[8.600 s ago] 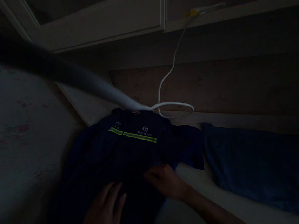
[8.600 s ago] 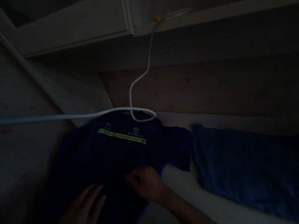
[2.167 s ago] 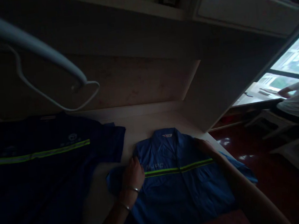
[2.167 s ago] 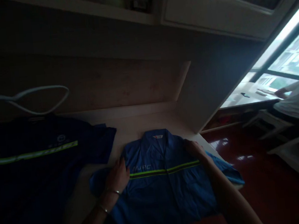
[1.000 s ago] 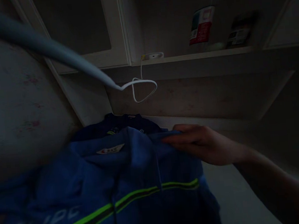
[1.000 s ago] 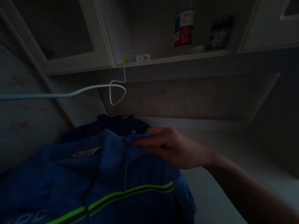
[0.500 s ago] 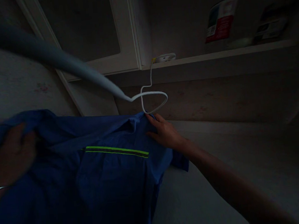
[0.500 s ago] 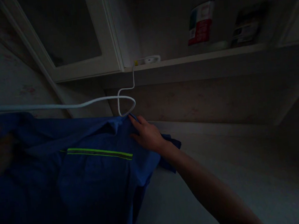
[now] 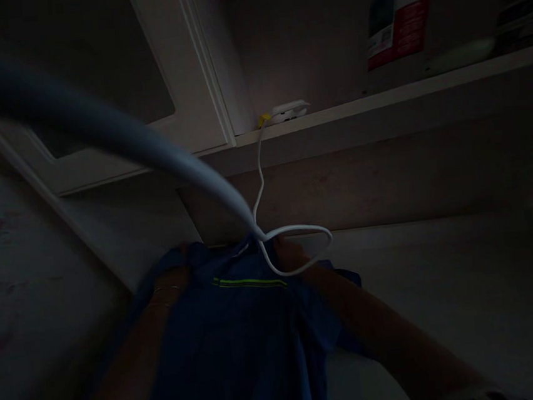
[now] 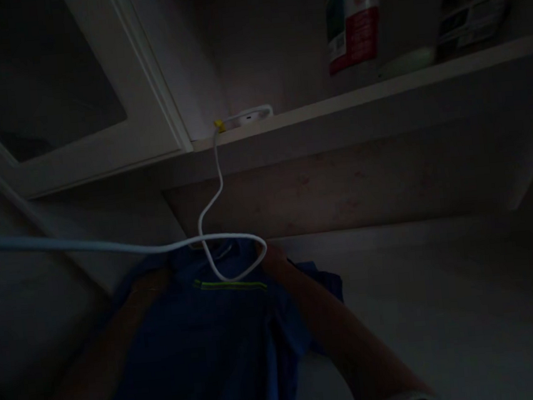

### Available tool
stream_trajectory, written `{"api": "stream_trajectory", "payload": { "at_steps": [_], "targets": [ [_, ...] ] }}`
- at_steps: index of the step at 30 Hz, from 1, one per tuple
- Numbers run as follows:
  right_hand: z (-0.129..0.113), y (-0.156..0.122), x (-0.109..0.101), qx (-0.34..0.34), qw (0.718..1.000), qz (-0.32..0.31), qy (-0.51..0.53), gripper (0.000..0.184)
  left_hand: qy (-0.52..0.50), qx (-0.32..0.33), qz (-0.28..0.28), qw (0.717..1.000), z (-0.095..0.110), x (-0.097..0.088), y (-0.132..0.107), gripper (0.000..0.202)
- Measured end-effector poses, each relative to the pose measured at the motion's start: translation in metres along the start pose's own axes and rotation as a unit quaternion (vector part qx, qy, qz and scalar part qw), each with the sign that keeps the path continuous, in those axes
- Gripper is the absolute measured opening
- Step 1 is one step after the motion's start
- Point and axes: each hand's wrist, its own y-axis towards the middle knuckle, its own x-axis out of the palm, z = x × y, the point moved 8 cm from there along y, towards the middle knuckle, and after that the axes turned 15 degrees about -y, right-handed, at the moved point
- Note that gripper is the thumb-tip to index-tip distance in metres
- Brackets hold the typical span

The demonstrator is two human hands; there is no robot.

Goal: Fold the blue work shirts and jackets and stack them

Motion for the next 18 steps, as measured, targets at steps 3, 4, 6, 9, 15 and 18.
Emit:
{"api": "stream_trajectory", "payload": {
  "at_steps": [3, 4, 6, 9, 15, 18],
  "targets": [
    [0.008, -0.005, 0.035, 0.028, 0.999, -0.021, -0.021, 0.063, 0.007, -0.092, -0.029, 0.995, -0.009, 0.036, 0.018, 0.058],
    [0.012, -0.009, 0.043, 0.031, 0.999, -0.025, -0.028, 0.064, 0.007, -0.114, -0.034, 0.993, -0.01, 0.043, 0.022, 0.058],
    [0.022, -0.019, 0.054, 0.031, 0.998, -0.032, -0.042, 0.063, 0.007, -0.138, -0.041, 0.99, -0.01, 0.05, 0.027, 0.055],
    [0.036, -0.042, 0.053, 0.022, 0.998, -0.018, -0.056, 0.06, 0.011, -0.133, -0.042, 0.99, 0.002, 0.045, 0.03, 0.045],
    [0.049, -0.135, 0.034, 0.003, 0.999, 0.046, 0.016, 0.047, 0.039, -0.033, -0.001, 0.999, 0.067, 0.02, -0.006, 0.043],
    [0.063, -0.203, 0.038, 0.018, 0.995, 0.066, 0.075, 0.041, 0.032, 0.046, -0.023, 0.998, 0.104, 0.037, -0.049, 0.046]
  ]
}}
